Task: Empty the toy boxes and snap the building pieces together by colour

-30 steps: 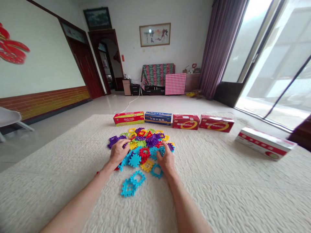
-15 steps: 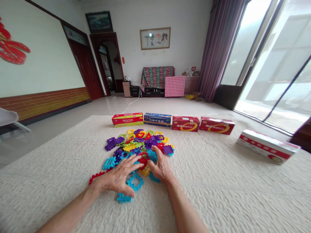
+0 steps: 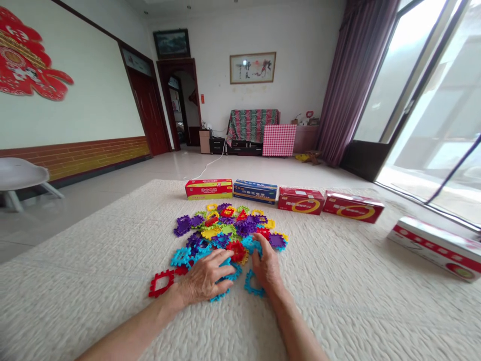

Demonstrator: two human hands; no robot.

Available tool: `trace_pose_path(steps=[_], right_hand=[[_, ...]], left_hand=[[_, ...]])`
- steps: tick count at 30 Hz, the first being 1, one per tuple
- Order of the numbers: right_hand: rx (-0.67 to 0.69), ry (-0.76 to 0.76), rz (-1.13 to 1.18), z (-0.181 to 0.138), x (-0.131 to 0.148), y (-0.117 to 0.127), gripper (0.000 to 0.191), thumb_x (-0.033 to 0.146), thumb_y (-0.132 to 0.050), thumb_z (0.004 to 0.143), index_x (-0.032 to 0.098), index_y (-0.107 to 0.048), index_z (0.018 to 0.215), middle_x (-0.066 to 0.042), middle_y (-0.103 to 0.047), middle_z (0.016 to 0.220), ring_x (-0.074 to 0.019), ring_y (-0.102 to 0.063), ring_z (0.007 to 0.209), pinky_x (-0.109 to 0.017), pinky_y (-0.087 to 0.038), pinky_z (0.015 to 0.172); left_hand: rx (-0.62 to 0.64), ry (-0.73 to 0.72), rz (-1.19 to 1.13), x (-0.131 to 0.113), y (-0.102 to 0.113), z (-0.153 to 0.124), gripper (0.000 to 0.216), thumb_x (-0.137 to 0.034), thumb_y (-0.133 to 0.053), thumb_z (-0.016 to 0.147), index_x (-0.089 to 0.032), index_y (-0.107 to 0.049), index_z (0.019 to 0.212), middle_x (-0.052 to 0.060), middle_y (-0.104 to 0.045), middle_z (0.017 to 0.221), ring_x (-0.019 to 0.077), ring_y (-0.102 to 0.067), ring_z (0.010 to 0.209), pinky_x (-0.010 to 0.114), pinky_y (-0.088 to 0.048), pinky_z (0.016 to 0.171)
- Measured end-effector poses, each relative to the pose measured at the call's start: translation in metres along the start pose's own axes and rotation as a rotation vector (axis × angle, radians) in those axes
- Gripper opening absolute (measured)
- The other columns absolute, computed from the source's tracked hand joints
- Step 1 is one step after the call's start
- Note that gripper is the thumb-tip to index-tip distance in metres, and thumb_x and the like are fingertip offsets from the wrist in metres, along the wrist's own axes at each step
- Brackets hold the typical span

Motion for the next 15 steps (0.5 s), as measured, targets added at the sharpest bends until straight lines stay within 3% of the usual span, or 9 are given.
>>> trace_pose_path(steps=[5, 9, 13, 15], right_hand=[[-0.026, -0.008, 0.035, 0.000, 0.004, 0.003, 0.040, 0.022, -0.045, 0.081, 0.018, -0.052, 0.120, -0.011, -0.066, 0.115, -0.0230, -0.062, 0.108, -0.041, -0.049, 0.095], [-0.002, -0.002, 0.039, -0.001, 0.008, 0.004, 0.041, 0.028, -0.048, 0.083, 0.018, -0.051, 0.122, -0.012, -0.063, 0.121, -0.0238, -0.060, 0.113, -0.041, -0.048, 0.096], [-0.019, 0.008, 0.004, -0.002, 0.010, 0.008, 0.041, 0.035, -0.051, 0.083, 0.019, -0.053, 0.120, -0.012, -0.062, 0.122, -0.0252, -0.058, 0.115, -0.042, -0.047, 0.098], [-0.004, 0.010, -0.003, -0.002, 0.010, 0.009, 0.041, 0.037, -0.050, 0.084, 0.018, -0.054, 0.120, -0.012, -0.063, 0.121, -0.0251, -0.058, 0.113, -0.042, -0.047, 0.097]], left_hand=[[-0.060, -0.004, 0.126, 0.002, 0.002, 0.020, 0.029, -0.029, -0.037, 0.095, -0.021, -0.065, 0.096, 0.011, -0.059, 0.124, 0.0245, -0.059, 0.109, 0.039, -0.053, 0.088], [-0.137, 0.106, 0.059, 0.020, 0.000, 0.051, 0.029, -0.029, -0.039, 0.095, -0.024, -0.063, 0.110, 0.009, -0.055, 0.131, 0.0231, -0.057, 0.116, 0.037, -0.050, 0.095], [-0.225, 0.199, -0.011, 0.075, 0.006, 0.070, 0.042, -0.037, -0.050, 0.090, -0.023, -0.053, 0.129, 0.008, -0.053, 0.136, 0.0239, -0.047, 0.127, 0.041, -0.034, 0.111], [-0.262, 0.372, -0.022, 0.117, 0.013, 0.065, 0.042, -0.036, -0.049, 0.090, -0.021, -0.054, 0.129, 0.008, -0.055, 0.135, 0.0213, -0.046, 0.128, 0.035, -0.033, 0.112]])
Point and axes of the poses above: each hand's wrist, its own z-axis towards the middle knuckle, its own y-axis out of the back of the hand, x = y × z, the point moved 2 cm from there along z, towards the middle knuckle
